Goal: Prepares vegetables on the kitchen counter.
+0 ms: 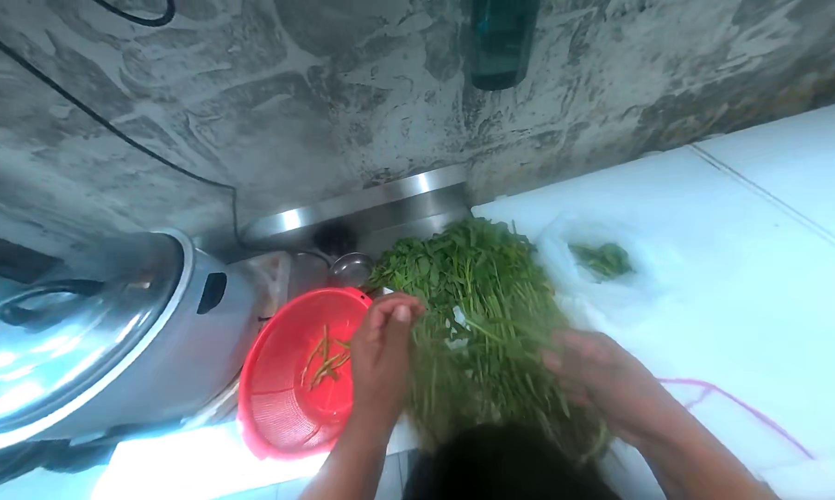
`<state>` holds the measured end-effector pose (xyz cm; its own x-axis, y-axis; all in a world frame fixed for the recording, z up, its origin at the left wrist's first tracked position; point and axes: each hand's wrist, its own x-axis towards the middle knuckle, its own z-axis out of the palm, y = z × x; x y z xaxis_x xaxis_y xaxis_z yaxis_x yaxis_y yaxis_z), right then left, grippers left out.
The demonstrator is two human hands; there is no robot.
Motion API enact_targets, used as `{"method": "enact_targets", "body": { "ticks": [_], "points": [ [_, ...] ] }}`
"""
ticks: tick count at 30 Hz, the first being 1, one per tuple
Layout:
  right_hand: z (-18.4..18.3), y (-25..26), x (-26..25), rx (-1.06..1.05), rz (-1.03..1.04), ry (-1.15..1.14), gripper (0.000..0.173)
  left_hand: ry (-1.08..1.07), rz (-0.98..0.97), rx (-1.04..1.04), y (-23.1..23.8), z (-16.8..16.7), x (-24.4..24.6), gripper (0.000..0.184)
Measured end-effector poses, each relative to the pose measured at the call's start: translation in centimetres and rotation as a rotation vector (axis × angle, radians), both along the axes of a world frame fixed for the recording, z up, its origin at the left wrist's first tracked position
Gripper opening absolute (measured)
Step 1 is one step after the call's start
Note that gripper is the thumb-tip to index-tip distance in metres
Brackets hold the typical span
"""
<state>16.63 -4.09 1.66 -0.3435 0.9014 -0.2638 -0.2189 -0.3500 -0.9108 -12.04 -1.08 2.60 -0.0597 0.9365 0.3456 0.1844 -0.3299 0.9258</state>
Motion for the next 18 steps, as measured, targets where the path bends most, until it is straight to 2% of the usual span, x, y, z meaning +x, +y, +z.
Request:
{"method": "enact_targets", "body": {
  "ticks": [4,6,13,15,16,18],
  "points": [
    [0.2,0.2,0.0,0.03,0.077,-0.022,0.006,0.568,-0.211,0.308,-1.1,1.6,0.9,0.027],
    [0.3,0.4,-0.3,0.047,0.102,-0.037,0.008,0.79,-0.332,0.39,-1.0,2.2,1.5,0.024],
    [-0.2,0.5,-0.5,0.03,0.148,-0.018,0.013,0.954,-0.456,0.336,-0.6,0.9,2.4,0.026],
    [-0.4,0.5,-0.8,0.061,0.135,-0.086,0.016,0.885,-0.441,0.137,-1.0,0.7,3.0,0.032],
    [-0.5,0.5,-1.0,0.094,0.112,-0.132,0.019,0.722,-0.41,-0.024,-1.1,0.5,3.3,0.033],
    [-0.6,0.4,-1.4,0.137,0.052,-0.172,0.02,0.201,-0.294,-0.29,-0.8,-0.3,3.7,0.031]
  ]
}}
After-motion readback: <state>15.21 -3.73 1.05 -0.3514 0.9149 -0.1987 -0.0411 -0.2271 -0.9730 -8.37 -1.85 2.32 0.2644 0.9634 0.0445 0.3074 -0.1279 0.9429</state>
